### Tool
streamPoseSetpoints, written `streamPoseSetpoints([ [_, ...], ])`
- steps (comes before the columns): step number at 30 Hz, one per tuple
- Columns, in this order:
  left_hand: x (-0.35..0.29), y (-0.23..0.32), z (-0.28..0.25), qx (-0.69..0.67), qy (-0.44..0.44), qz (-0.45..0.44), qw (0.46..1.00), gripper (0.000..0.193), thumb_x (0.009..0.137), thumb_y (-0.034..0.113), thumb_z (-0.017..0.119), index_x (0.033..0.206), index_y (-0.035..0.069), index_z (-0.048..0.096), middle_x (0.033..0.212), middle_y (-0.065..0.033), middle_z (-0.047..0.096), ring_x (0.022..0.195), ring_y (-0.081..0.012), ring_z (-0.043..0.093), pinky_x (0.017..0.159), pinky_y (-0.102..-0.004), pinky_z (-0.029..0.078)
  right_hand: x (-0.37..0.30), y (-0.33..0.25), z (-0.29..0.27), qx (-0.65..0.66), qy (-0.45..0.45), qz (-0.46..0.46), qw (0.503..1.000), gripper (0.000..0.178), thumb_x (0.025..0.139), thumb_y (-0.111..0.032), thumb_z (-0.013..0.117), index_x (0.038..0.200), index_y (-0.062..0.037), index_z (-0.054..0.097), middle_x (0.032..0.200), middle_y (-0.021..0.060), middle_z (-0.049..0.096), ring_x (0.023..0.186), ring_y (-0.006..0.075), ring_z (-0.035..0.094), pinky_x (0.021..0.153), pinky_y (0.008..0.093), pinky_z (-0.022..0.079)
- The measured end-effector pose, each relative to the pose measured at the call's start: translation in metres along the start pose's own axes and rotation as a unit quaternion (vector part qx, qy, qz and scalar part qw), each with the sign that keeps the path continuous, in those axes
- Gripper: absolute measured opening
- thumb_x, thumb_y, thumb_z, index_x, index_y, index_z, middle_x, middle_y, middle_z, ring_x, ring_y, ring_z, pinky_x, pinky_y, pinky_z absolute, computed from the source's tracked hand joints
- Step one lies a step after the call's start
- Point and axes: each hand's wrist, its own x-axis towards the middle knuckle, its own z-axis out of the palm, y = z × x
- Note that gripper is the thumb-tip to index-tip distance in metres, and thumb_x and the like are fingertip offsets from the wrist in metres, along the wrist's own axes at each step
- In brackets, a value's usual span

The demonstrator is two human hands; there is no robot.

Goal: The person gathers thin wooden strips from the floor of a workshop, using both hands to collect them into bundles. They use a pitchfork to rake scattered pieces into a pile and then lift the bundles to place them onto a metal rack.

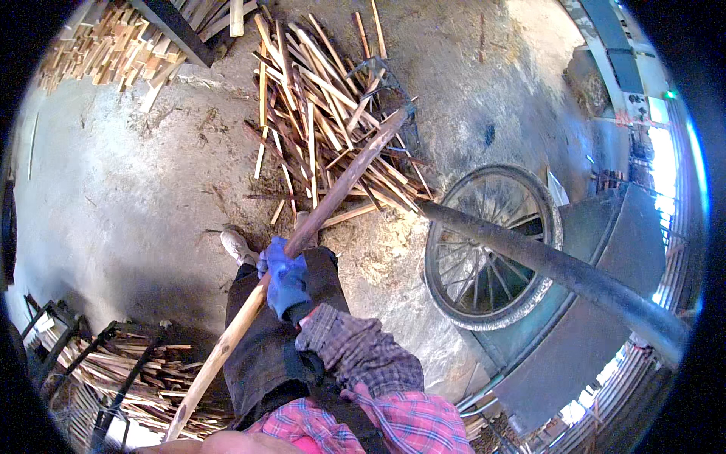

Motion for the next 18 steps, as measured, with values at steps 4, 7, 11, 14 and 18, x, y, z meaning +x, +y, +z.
streamPoseSetpoints([
  [4,-0.06,0.077,0.053,0.027,0.01,0.012,1.0,0.036,0.075,0.037,0.062,0.097,0.009,0.062,0.089,-0.0147,0.063,0.083,-0.0252,0.061,0.07,-0.0384,0.049,0.043,-0.024,-0.057,-0.042,-0.106,-0.005,0.993,0.016,0.086,-0.024,0.06,0.08,-0.0128,0.049,0.061,-0.0005,0.051,0.049,0.0122,0.049,0.044,0.0279,0.042],
  [7,-0.097,0.143,0.082,-0.017,0.097,0.065,0.993,0.024,0.075,0.03,0.059,0.087,0.009,0.059,0.08,-0.011,0.06,0.074,-0.0232,0.058,0.064,-0.036,0.047,0.031,-0.067,-0.08,-0.023,-0.044,-0.027,0.998,0.019,0.084,-0.023,0.062,0.076,-0.0121,0.049,0.059,0.0,0.048,0.047,0.0123,0.046,0.043,0.0277,0.039],
  [11,-0.1,0.181,0.095,-0.056,0.326,0.164,0.929,0.013,0.075,0.02,0.054,0.073,0.008,0.056,0.067,-0.0061,0.056,0.061,-0.0205,0.054,0.056,-0.0327,0.044,0.062,-0.116,-0.11,-0.012,-0.052,-0.107,0.993,0.024,0.082,-0.027,0.065,0.074,-0.0103,0.05,0.059,0.0018,0.048,0.046,0.0135,0.046,0.043,0.0281,0.039],
  [14,-0.032,0.149,0.075,-0.292,0.315,0.217,0.877,0.011,0.077,0.016,0.051,0.072,0.006,0.054,0.067,-0.0027,0.049,0.057,-0.0165,0.046,0.052,-0.0294,0.041,0.073,-0.127,-0.126,0.021,-0.038,-0.134,0.99,0.024,0.082,-0.028,0.065,0.073,-0.0095,0.053,0.059,0.0021,0.049,0.048,0.0144,0.046,0.045,0.0282,0.04],
  [18,-0.104,0.082,-0.026,-0.134,0.461,0.186,0.858,0.009,0.077,0.015,0.055,0.077,0.007,0.058,0.07,-0.0042,0.052,0.062,-0.0185,0.048,0.057,-0.0314,0.042,0.014,-0.09,-0.112,0.093,-0.118,-0.031,0.988,0.02,0.086,-0.024,0.062,0.077,-0.0105,0.05,0.061,0.0016,0.048,0.051,0.0148,0.047,0.049,0.03,0.043],
])
